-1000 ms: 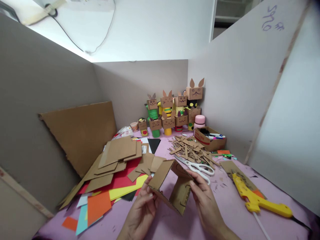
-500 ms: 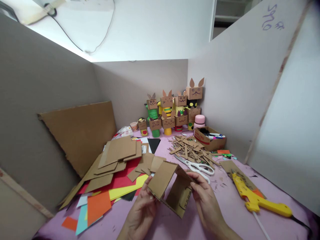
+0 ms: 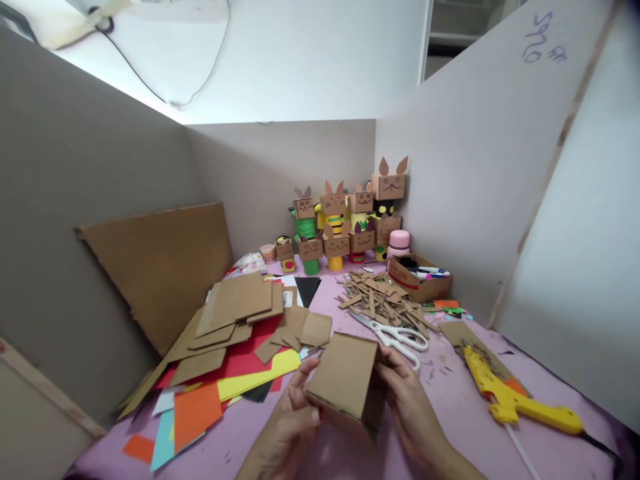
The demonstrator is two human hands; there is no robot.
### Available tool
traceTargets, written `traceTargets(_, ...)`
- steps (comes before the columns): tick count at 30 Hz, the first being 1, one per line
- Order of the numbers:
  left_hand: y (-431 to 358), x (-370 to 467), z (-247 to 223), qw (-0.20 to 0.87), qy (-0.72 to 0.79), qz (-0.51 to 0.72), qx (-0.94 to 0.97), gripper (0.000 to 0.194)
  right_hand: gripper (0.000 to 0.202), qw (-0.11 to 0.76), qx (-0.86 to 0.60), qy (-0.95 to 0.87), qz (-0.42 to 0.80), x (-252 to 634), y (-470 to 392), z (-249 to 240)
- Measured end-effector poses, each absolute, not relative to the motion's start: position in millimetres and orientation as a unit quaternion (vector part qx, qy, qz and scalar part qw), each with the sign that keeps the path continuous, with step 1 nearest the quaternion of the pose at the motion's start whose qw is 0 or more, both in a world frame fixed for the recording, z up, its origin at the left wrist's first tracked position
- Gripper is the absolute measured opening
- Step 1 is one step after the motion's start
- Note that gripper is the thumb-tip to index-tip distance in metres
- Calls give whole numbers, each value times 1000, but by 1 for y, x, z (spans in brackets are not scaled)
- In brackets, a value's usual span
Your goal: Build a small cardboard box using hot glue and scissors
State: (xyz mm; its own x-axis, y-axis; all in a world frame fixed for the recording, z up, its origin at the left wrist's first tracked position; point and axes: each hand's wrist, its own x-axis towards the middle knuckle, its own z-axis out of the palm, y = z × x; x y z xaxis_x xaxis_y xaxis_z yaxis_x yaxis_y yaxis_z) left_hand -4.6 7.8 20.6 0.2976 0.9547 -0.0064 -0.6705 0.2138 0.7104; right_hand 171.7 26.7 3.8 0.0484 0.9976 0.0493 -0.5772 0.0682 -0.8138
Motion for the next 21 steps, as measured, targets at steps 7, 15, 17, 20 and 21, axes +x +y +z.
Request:
traceTargets(7,-1,0,33,781,224,453,367,49,12,638,-306,-294,643,172,26,12)
traceTargets(15,-3,4,34,770,252,427,402,41,24,622,-360,-303,625,172,29,4)
traceTargets(17,-2,5,34,768,239,432,407,45,28,643,-386,-306,587,175,32,-1)
traceTargets(20,1,6,34,757,243,452,405,50,30,670,-418,-330,518,179,34,-5)
traceTargets(21,1,6,33,749,252,459,405,51,29,673,-421,-348,499,180,32,-5)
